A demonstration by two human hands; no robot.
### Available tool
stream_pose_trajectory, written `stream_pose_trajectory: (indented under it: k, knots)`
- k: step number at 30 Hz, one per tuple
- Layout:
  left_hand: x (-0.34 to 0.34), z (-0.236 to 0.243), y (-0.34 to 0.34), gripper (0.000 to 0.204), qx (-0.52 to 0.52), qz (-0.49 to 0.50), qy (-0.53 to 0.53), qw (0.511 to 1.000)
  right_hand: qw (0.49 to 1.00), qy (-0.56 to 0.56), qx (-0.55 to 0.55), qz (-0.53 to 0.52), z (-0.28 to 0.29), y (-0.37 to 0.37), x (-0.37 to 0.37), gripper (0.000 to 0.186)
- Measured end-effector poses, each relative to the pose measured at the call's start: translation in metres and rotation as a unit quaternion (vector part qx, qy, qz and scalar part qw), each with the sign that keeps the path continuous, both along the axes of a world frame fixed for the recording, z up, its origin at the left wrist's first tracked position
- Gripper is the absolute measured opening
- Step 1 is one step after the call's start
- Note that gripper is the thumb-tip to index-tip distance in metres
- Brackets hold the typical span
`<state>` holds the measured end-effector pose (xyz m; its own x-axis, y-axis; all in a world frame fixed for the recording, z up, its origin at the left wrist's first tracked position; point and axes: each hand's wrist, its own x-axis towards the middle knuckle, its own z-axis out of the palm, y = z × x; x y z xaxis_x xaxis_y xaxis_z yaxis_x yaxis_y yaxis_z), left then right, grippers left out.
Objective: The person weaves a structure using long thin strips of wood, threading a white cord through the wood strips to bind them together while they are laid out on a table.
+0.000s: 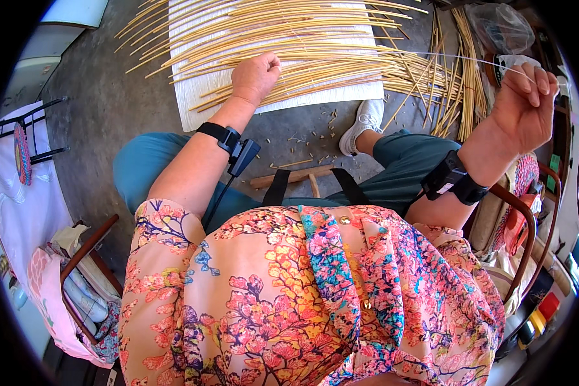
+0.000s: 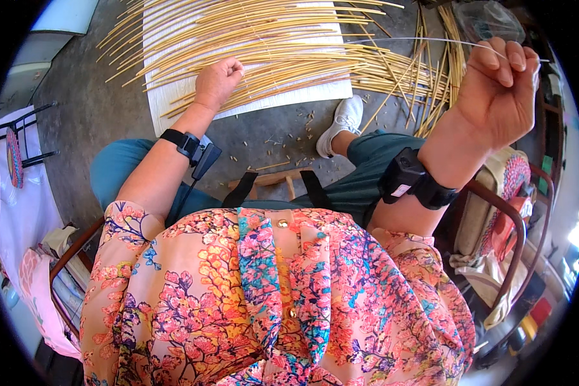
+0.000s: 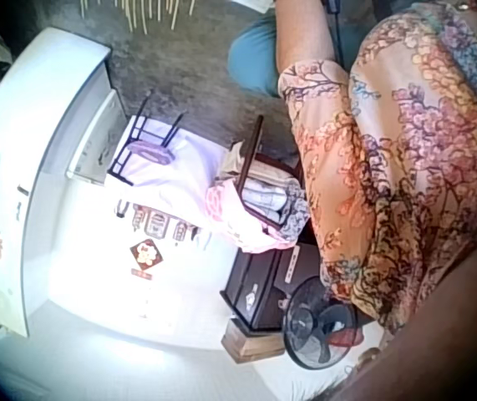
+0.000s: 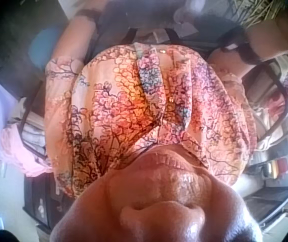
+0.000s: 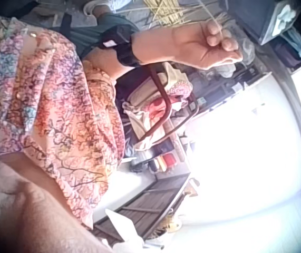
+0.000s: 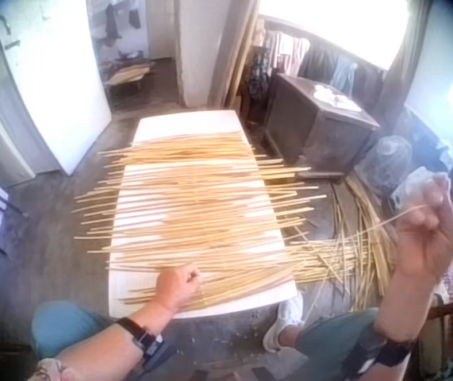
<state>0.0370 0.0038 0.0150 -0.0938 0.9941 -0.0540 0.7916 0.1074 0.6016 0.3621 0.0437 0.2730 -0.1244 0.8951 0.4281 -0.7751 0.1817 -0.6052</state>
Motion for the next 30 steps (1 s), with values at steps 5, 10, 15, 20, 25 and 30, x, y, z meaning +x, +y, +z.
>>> stream_pose_trajectory:
  k: [5, 10, 15, 20, 25, 30]
  knots:
    - [0.000, 0.000, -0.001, 0.011, 0.007, -0.005, 0.000, 1.000, 1.000, 0.018, 0.015, 0.009, 0.015, -0.009, 0.003, 0.003]
    - [0.001, -0.001, 0.002, 0.011, -0.003, -0.003, -0.007, 1.000, 0.995, 0.005, 0.047, 0.090, 0.026, -0.020, -0.012, 0.001]
    - [-0.004, -0.005, 0.003, 0.011, 0.035, -0.012, -0.050, 0.998, 0.976, -0.013, 0.015, 0.217, 0.022, -0.024, -0.051, 0.009]
    - [-0.013, -0.006, 0.010, 0.009, 0.040, 0.020, -0.210, 0.977, 0.978, -0.112, 0.026, 0.174, -0.024, -0.016, -0.085, 0.023]
    - [-0.010, 0.013, 0.005, 0.008, 0.076, 0.009, -0.052, 0.996, 0.974, -0.157, -0.030, 0.158, -0.056, 0.000, -0.091, 0.020]
    - [-0.013, 0.006, 0.002, 0.010, 0.158, -0.044, 0.075, 0.984, 0.966, -0.194, -0.072, 0.155, -0.078, 0.009, -0.096, 0.018]
